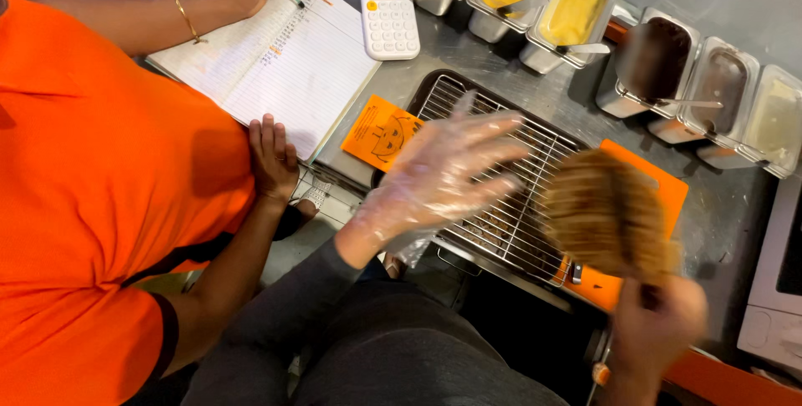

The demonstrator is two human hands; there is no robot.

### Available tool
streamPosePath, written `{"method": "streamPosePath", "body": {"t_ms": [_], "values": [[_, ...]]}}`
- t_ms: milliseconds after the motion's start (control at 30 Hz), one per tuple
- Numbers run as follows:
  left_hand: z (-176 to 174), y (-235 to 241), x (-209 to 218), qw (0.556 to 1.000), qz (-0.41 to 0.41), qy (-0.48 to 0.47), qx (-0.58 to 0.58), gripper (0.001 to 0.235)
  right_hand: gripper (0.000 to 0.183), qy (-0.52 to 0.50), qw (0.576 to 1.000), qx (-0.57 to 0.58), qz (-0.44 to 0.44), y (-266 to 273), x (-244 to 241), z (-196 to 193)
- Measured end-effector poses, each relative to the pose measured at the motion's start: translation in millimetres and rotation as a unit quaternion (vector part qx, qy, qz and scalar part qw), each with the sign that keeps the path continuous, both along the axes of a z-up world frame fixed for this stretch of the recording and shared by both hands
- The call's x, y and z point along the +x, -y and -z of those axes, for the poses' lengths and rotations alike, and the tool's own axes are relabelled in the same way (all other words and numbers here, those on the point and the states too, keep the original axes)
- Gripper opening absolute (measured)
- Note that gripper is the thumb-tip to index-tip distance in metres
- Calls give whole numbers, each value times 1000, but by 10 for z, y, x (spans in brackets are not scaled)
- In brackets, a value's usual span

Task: The person uses tongs to remove a waffle from a waffle iron and places it on a cooling rack. They then use a knife to apply a dark spread, fold the waffle, and place it inside a paper bag.

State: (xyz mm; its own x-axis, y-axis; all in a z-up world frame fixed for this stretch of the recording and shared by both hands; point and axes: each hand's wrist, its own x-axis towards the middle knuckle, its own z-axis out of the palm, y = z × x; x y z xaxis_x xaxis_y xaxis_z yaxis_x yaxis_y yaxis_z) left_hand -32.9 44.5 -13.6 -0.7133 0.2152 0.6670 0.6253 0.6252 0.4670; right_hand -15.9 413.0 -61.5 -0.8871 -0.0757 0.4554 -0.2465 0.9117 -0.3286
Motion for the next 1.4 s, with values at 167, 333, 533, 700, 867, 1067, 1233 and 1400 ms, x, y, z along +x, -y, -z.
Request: {"method": "streamPosePath", "body": {"t_ms": [167, 333, 533, 700, 867, 1067, 1233, 1400], "values": [[-167, 236, 321, 883, -89, 376, 268, 29, 10, -7, 996, -48, 78, -302, -33, 69], [-162, 143, 323, 932, -96, 273, 218, 24, 23, 114, 905, -399, -95, 541, 126, 428], [-54, 226, 409, 964, -120, 184, 150, 23, 11, 37, 990, -139, 9, 42, 8, 59], [-11, 212, 452, 931, -206, 254, 162, 23, 7, -26, 995, -48, 81, -171, 9, -35], [-98, 124, 381, 907, -135, 285, 280, 24, 18, 149, 902, -396, -88, 559, 186, 352], [-65, 172, 424, 931, -127, 256, 228, 24, 19, 33, 989, -143, -36, 2, 33, -84], [-96, 170, 493, 930, -205, 237, 190, 23, 20, -17, 994, -79, 73, -228, -51, -150], [-274, 91, 401, 860, -142, 436, 223, 43, 21, 242, 908, -338, 58, 380, 210, 353]]}}
